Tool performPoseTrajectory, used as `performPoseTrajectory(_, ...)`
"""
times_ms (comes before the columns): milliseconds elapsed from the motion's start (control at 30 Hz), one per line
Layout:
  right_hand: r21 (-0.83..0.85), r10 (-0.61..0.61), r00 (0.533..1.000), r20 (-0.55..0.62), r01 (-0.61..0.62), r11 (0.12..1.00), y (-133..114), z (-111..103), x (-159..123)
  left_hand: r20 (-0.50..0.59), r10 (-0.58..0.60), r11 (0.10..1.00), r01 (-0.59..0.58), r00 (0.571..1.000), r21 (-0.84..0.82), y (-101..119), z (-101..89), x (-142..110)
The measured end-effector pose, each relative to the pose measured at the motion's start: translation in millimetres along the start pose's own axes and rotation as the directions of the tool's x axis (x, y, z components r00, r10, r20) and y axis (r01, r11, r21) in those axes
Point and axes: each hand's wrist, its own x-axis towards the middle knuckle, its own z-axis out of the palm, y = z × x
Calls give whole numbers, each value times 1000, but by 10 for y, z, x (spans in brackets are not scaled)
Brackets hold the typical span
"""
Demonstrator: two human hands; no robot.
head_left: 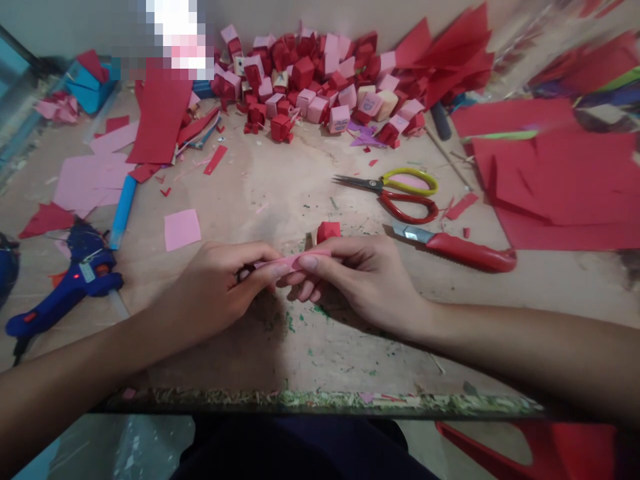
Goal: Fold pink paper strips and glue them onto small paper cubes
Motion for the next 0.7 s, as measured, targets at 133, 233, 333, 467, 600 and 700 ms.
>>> performPoseTrajectory(133, -5, 9, 1000, 2, -9, 1000, -24, 11, 6, -19, -8, 1000, 8, 1000, 5, -23, -6, 5)
performPoseTrajectory(233, -18, 52, 999, -10, -52, 998, -44, 19, 3, -20, 6, 1000, -6, 1000, -18, -26, -12, 14)
performPoseTrajectory(333, -31, 71, 997, -3, -71, 997, -42, 18, -3, -13, 19, 999, -19, 1000, -27, -22, -13, 17)
performPoseTrajectory(467, -34, 56, 998, 27, -55, 998, -30, -5, 3, -13, -4, 1000, 3, 1000, -30, -22, -3, 20)
performPoseTrajectory(600, -32, 46, 997, 65, -44, 999, -46, -24, 15, -40, -58, 995, 55, 998, -80, -16, -11, 36)
performPoseTrajectory(700, -23, 27, 998, 64, -25, 999, -55, -24, 13, -49, -100, 989, 94, 994, -118, 7, -31, 48)
